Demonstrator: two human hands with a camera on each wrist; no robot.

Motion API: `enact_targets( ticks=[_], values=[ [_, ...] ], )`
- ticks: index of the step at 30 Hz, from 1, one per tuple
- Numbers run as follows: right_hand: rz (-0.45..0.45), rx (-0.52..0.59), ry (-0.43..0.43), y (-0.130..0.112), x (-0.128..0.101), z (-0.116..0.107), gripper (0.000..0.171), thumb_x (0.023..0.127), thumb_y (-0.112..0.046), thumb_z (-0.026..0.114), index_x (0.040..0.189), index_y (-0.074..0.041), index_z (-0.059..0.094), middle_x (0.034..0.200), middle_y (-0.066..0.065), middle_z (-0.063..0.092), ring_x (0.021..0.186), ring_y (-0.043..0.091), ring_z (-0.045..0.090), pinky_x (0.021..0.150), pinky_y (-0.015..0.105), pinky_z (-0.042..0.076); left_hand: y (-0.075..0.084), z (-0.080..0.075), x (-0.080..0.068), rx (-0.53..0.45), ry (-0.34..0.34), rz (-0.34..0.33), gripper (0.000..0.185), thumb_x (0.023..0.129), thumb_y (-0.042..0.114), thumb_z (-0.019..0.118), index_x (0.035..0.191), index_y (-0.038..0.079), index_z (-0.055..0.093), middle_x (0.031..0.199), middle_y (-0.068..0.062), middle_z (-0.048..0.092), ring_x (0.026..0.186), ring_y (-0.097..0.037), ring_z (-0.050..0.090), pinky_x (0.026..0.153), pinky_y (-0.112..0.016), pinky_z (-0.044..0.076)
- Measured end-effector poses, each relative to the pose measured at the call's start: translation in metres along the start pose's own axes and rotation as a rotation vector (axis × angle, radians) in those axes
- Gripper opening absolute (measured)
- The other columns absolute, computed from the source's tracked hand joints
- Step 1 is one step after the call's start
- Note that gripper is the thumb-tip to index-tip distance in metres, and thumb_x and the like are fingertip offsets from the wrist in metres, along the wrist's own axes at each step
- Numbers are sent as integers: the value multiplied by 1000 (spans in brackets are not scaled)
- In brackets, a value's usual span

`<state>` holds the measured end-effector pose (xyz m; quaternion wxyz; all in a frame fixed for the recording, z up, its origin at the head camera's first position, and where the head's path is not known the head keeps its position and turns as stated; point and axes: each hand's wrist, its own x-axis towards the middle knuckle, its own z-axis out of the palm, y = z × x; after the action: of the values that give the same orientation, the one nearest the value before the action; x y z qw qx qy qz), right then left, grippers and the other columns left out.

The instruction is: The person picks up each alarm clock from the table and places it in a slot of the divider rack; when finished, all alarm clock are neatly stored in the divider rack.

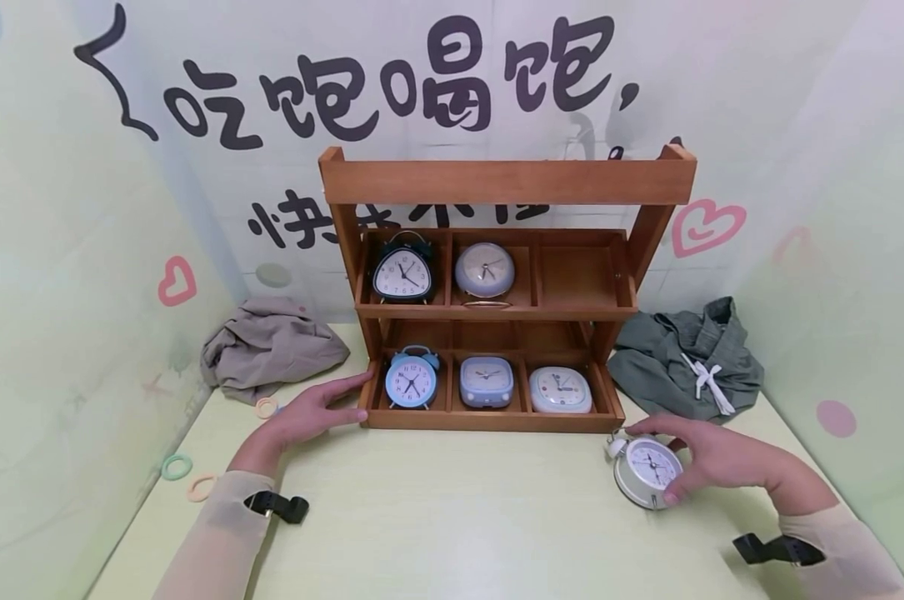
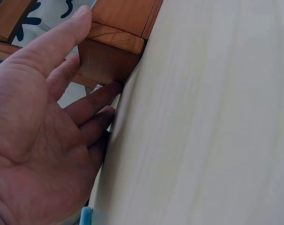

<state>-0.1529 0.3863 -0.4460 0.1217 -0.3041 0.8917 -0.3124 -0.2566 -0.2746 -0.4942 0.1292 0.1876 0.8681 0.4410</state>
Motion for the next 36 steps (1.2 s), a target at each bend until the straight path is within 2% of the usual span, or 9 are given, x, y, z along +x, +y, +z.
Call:
enact_targets(
  ticks=[4,9,15,23,29,36],
  values=[
    [22,-40,-17,-4,1,1,87,75,-34,105,149,-14,64,147,11,64,126,6,55,96,30,54,0,0,0,-7,0,-1,76,101,48,83,168,35,51,178,-2,40,167,-37,27,134,-66,20],
    [32,-95,-7,-7,1,2,84,74,-38,106,147,-19,67,146,6,65,133,10,52,100,30,52,0,-1,0,-12,-1,1,76,101,48,83,168,35,52,178,-2,40,167,-37,27,134,-66,20],
    [-3,-96,19,-6,1,2,79,73,-41,105,141,-23,69,140,-1,68,122,5,56,94,28,54,0,1,1,-22,5,0,75,101,48,84,168,36,52,177,-1,41,167,-36,28,134,-65,21],
    [33,-103,14,-10,5,1,74,75,-45,104,137,-25,70,134,-6,68,112,5,58,89,30,54,-2,1,1,-24,7,-1,75,101,48,83,168,35,52,177,-2,41,167,-36,28,134,-64,21],
    [23,-124,9,-12,4,2,71,74,-44,104,134,-28,71,132,-8,68,113,5,57,90,29,54,-2,1,2,-27,4,0,75,101,47,84,168,34,52,177,-1,41,167,-35,28,134,-64,21],
    [3,-133,30,-23,1,3,71,75,-40,104,137,-31,70,139,-2,63,117,7,56,90,30,54,-2,0,1,-33,1,-2,76,100,48,84,168,34,52,177,-1,41,167,-35,27,134,-64,20]
  ],
)
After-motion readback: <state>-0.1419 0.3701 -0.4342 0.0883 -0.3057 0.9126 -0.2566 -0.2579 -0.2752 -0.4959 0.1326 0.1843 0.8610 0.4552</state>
